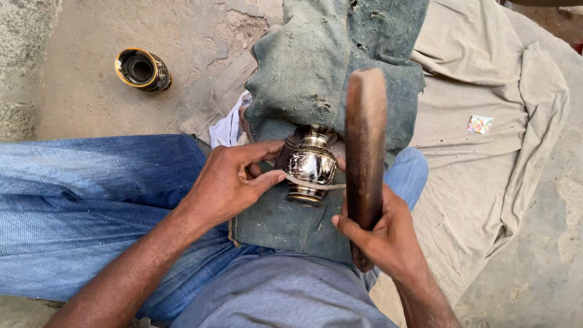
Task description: The person sits cross-legged and repeatedly strikes a small ornate metal cup with a wooden mallet while holding a chisel against it. The cup is secured on the lap with a cloth and rope. The person occasionally repositions the chisel and adjusts the cup's orientation.
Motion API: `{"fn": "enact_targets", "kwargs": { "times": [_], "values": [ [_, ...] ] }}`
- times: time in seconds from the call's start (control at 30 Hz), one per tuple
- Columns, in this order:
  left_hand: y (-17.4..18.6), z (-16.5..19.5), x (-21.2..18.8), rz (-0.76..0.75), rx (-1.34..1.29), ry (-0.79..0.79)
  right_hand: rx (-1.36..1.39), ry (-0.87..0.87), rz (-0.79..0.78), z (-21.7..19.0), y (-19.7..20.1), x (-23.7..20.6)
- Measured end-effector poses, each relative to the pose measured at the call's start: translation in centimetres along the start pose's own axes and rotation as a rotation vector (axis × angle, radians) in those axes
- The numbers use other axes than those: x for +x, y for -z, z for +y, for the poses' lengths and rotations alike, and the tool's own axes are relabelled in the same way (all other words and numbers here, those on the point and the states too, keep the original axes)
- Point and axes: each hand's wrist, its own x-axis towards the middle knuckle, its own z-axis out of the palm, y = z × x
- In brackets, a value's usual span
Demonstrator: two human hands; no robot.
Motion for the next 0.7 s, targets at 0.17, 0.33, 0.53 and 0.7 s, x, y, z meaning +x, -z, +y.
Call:
{"fn": "enact_targets", "kwargs": {
  "times": [0.17, 0.33, 0.53, 0.7],
  "values": [
    [0.2, 0.5, 0.8, -0.032, -0.021, -0.013, -0.151, -0.085, 0.014, 1.3, 0.5, -0.6],
    [0.6, 2.0, 1.1, -0.031, -0.092, 0.034, 0.043, 0.052, -0.010, 1.4, 4.7, 1.2],
    [-1.4, 3.4, 3.3, 0.016, -0.400, -0.248, -0.046, 0.206, 0.285, -2.9, 9.5, -0.2],
    [-2.7, 3.4, 3.7, 0.095, -0.366, -0.207, -0.265, 0.276, 0.184, -3.2, 14.2, 1.8]
  ]
}}
